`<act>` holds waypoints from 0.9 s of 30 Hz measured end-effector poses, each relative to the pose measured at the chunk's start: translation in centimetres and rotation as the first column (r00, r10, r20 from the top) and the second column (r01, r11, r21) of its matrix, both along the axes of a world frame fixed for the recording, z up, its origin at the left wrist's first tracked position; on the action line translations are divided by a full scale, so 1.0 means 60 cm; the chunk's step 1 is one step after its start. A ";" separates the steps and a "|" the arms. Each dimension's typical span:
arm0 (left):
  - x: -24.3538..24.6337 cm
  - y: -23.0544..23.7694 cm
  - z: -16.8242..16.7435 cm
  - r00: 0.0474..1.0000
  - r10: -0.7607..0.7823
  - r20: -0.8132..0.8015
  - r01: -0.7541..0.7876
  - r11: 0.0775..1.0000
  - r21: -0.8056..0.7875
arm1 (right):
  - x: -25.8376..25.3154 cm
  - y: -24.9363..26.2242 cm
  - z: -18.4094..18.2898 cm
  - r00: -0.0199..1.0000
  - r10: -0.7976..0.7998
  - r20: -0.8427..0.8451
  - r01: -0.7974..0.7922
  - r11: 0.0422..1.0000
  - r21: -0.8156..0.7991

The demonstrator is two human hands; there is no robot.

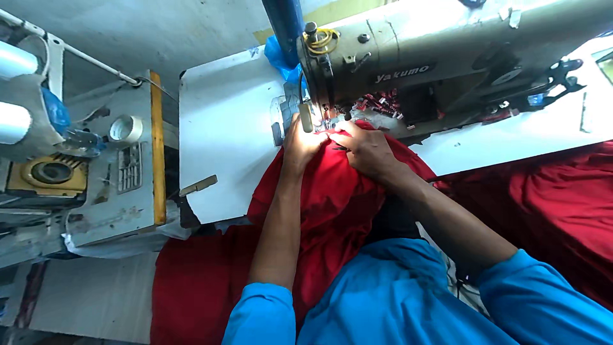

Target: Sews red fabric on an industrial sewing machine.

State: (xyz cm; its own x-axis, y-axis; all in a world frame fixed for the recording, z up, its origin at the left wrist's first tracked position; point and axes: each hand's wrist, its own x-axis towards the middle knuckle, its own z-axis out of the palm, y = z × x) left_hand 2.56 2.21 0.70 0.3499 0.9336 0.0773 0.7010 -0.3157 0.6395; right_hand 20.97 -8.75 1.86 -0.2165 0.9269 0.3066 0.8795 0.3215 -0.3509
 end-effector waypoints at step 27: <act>-0.076 -0.051 -0.007 0.936 -0.344 0.070 0.286 0.863 0.417 | -0.005 -0.004 -0.020 0.998 0.010 0.065 -0.015 0.997 0.079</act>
